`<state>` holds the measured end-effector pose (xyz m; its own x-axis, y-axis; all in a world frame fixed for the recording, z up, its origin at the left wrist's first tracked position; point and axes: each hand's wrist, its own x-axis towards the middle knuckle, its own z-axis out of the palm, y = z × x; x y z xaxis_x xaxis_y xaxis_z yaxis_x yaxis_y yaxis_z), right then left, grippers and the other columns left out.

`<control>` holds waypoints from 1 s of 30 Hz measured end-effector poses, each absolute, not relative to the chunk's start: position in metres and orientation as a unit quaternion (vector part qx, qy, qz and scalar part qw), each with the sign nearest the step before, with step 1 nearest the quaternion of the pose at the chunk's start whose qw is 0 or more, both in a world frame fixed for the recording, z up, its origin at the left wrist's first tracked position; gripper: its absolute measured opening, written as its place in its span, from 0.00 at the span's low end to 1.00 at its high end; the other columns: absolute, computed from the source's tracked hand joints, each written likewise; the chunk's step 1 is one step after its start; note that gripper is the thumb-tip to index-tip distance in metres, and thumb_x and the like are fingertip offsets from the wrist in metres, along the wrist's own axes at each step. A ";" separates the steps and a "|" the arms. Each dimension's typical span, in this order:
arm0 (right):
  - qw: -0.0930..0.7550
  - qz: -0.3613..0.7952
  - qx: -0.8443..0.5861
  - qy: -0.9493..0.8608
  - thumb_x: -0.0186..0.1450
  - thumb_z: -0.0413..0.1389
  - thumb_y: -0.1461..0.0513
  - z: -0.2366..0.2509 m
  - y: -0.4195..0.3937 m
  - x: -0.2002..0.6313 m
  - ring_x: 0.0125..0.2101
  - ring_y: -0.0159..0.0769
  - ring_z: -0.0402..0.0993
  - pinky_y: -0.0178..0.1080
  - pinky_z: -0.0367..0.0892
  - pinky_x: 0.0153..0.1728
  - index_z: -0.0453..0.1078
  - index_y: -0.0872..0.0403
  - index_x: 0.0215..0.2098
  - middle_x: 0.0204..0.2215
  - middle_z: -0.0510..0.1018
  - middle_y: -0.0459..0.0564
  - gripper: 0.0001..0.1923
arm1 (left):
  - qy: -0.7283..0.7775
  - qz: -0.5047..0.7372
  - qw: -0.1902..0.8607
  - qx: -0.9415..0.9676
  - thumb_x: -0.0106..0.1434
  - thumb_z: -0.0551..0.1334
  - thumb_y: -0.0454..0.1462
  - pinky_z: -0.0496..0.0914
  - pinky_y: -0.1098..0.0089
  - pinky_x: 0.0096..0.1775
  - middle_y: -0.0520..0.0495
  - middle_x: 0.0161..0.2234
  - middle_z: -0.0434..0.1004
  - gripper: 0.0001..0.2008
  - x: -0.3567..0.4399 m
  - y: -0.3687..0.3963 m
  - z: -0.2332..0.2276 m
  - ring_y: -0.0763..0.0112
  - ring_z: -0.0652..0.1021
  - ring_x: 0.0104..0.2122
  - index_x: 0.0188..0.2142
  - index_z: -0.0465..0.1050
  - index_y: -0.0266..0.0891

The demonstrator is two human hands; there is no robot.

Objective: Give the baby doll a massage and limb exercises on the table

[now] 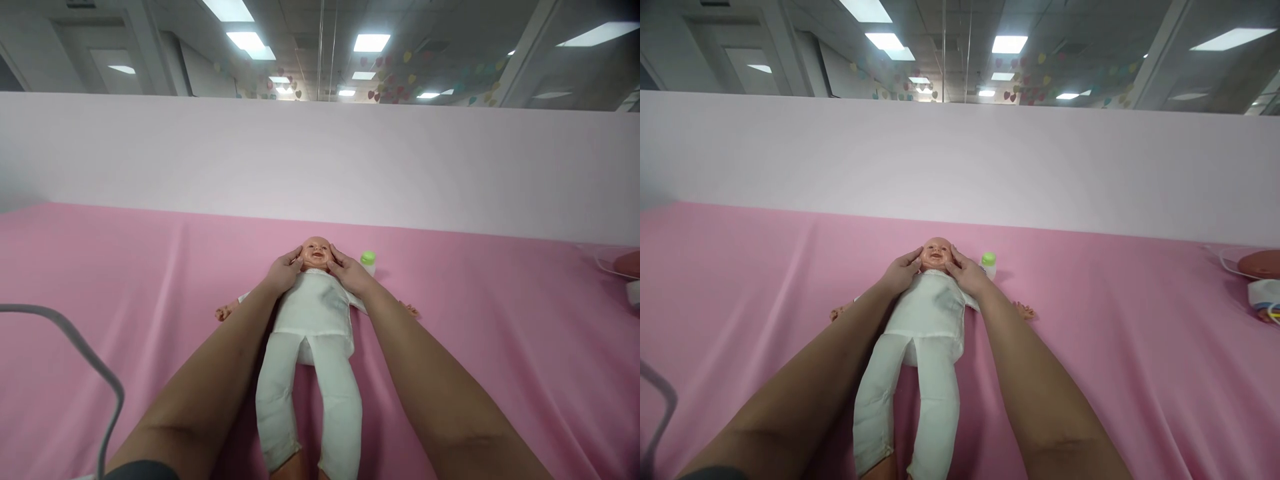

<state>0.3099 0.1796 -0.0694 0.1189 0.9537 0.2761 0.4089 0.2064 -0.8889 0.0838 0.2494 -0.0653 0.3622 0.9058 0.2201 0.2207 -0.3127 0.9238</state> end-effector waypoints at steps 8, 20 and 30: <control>0.498 0.255 -0.588 -0.584 0.72 0.52 0.39 -0.062 0.173 0.299 0.67 0.46 0.67 0.53 0.58 0.69 0.66 0.41 0.69 0.66 0.73 0.46 0.33 | 0.410 0.392 0.394 0.723 0.71 0.61 0.50 0.68 0.57 0.63 0.41 0.63 0.76 0.32 0.087 0.247 -0.064 0.53 0.75 0.62 0.70 0.66 0.39; 0.489 0.243 -0.627 -0.556 0.57 0.71 0.43 -0.058 0.171 0.286 0.61 0.48 0.75 0.48 0.66 0.63 0.57 0.48 0.74 0.63 0.76 0.54 0.54 | 0.422 0.375 0.324 0.759 0.60 0.71 0.54 0.73 0.58 0.57 0.39 0.61 0.77 0.42 0.092 0.243 -0.068 0.52 0.79 0.58 0.69 0.63 0.43; 0.499 0.270 -0.560 -0.604 0.70 0.59 0.47 -0.063 0.176 0.305 0.64 0.45 0.72 0.52 0.63 0.66 0.68 0.43 0.68 0.63 0.76 0.45 0.30 | 0.370 0.424 0.438 0.701 0.67 0.66 0.47 0.69 0.59 0.62 0.36 0.64 0.75 0.34 0.088 0.251 -0.069 0.55 0.77 0.61 0.68 0.67 0.35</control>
<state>0.3046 0.1760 -0.0633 0.1258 0.9453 0.3010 0.4070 0.2275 -0.8846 0.0881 0.2513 -0.0686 0.3666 0.8901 0.2709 0.1472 -0.3430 0.9277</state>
